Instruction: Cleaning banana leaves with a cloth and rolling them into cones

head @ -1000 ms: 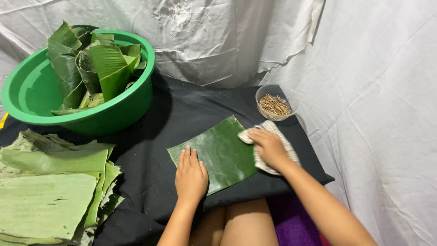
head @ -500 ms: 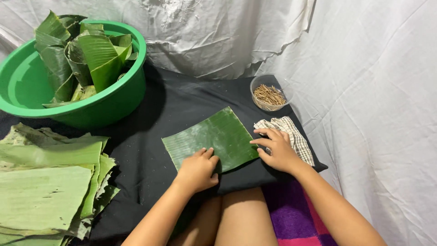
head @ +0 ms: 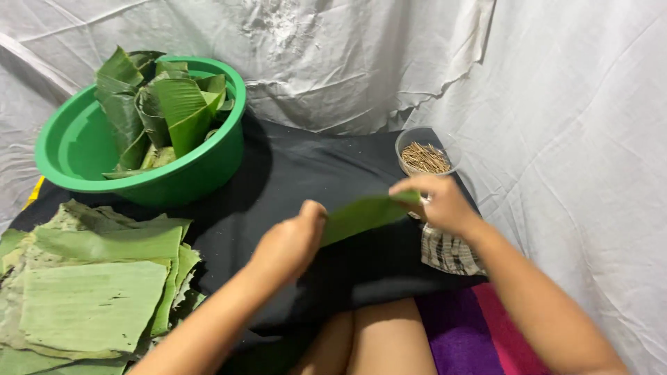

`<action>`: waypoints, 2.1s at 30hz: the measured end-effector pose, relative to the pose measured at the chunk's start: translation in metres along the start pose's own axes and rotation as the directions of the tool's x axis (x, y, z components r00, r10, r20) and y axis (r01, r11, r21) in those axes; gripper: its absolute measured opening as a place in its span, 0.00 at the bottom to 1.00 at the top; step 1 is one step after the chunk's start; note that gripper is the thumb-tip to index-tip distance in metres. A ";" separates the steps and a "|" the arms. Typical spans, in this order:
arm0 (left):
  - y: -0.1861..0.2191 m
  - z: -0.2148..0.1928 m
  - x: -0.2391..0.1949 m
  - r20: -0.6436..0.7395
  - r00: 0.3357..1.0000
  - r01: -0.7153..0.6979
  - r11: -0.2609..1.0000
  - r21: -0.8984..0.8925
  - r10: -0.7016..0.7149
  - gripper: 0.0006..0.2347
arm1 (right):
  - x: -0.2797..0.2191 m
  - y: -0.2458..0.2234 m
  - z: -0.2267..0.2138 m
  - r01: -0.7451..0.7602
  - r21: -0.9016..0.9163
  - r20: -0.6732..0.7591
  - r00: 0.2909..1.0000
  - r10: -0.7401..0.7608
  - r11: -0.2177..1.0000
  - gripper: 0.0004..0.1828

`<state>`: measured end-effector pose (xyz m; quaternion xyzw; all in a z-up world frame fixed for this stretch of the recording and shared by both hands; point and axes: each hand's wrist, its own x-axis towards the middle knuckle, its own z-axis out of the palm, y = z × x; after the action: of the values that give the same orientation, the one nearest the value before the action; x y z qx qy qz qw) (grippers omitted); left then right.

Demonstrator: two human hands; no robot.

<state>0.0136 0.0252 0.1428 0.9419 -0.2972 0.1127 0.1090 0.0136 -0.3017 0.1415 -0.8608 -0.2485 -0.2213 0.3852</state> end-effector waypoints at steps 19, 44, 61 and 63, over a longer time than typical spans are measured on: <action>-0.128 0.112 -0.068 0.517 0.770 0.636 0.396 -0.662 -0.373 0.24 | 0.047 0.069 0.156 -0.282 -0.283 0.150 0.931 0.333 0.917 0.08; -0.098 0.058 -0.072 0.449 0.854 0.463 -0.010 -0.886 -0.263 0.35 | 0.024 0.005 0.208 -0.436 0.763 0.293 0.892 0.345 0.477 0.32; -0.089 0.064 -0.063 0.556 0.558 0.335 -0.446 -0.830 -0.616 0.19 | 0.025 -0.055 0.167 -0.092 0.456 0.248 0.969 -0.027 0.885 0.34; -0.075 0.045 -0.062 0.628 0.560 0.370 -0.515 -0.773 -0.541 0.23 | 0.027 -0.094 0.158 0.088 0.235 0.431 0.883 -0.185 0.968 0.48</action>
<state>0.0147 0.1055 0.0722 0.5123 0.2164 -0.1595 0.8156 0.0083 -0.1175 0.1134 -0.8237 -0.4126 -0.0158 0.3887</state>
